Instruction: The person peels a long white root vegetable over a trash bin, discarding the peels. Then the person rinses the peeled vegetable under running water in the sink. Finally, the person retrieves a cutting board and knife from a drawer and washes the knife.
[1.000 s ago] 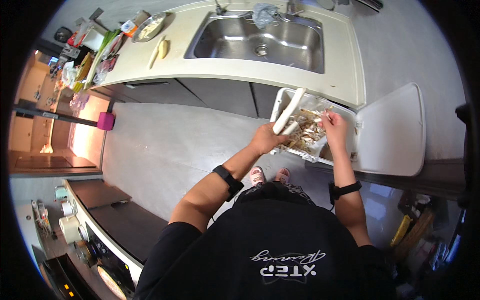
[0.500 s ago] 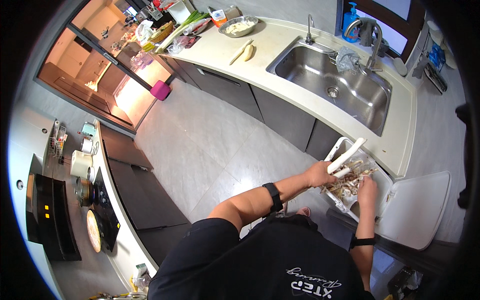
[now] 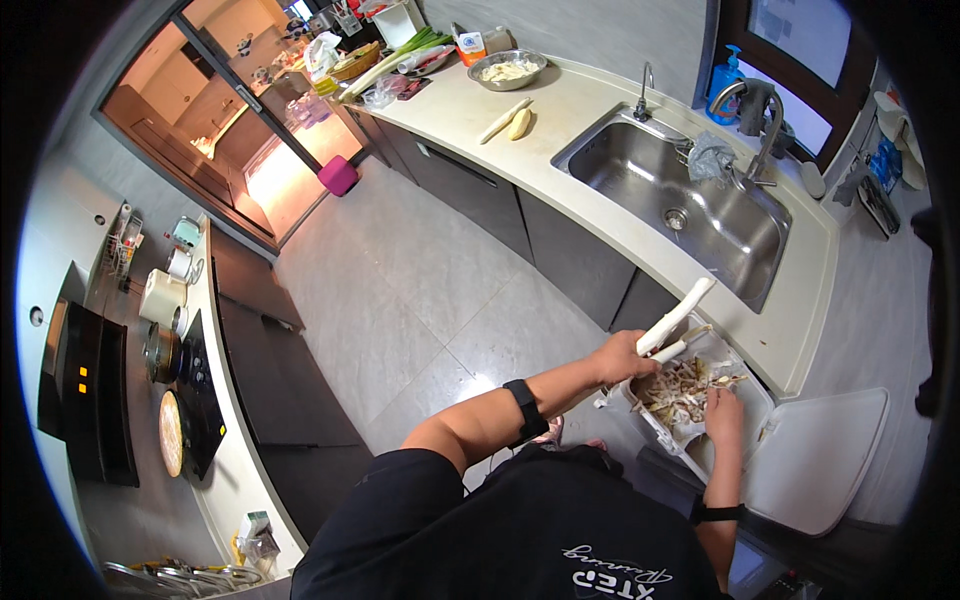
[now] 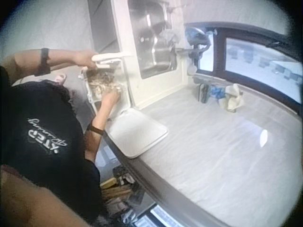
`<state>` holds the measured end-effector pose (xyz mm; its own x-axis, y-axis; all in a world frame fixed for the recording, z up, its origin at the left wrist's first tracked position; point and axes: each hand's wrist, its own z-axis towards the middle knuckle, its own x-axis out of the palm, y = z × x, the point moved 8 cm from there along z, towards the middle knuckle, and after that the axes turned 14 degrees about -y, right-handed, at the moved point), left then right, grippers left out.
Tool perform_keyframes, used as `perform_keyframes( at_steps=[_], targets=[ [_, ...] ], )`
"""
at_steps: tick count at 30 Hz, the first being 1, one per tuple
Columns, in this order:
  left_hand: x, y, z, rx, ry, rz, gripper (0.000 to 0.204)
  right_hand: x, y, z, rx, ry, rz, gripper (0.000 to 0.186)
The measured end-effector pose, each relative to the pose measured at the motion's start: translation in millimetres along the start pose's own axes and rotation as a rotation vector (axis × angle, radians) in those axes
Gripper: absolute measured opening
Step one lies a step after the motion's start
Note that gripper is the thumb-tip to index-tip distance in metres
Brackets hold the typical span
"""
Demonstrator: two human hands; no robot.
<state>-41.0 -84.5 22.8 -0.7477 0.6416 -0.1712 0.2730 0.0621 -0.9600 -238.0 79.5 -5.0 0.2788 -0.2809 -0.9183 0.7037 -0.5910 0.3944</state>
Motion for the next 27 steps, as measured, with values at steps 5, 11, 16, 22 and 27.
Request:
perform_keyframes(
  at_steps=[5,11,16,22,27],
  targets=[
    [-26,-6,3,-0.073,-0.060,-0.061,0.037,30,-35,0,0.429,0.136,0.466,0.027],
    [-71,-8,8,-0.184,-0.098,-0.170,0.035,45,-51,-2,0.835,0.182,0.797,0.034],
    [-116,-9,34,-0.186,-0.129,-0.267,0.034,51,-55,-6,0.914,0.254,0.834,0.035],
    [-187,-3,78,-0.220,-0.119,-0.296,0.030,58,-50,-21,1.109,-0.004,1.209,0.029],
    [-252,-12,122,-0.210,-0.088,-0.329,0.029,58,-50,-30,1.312,-0.078,1.018,0.038]
  ],
)
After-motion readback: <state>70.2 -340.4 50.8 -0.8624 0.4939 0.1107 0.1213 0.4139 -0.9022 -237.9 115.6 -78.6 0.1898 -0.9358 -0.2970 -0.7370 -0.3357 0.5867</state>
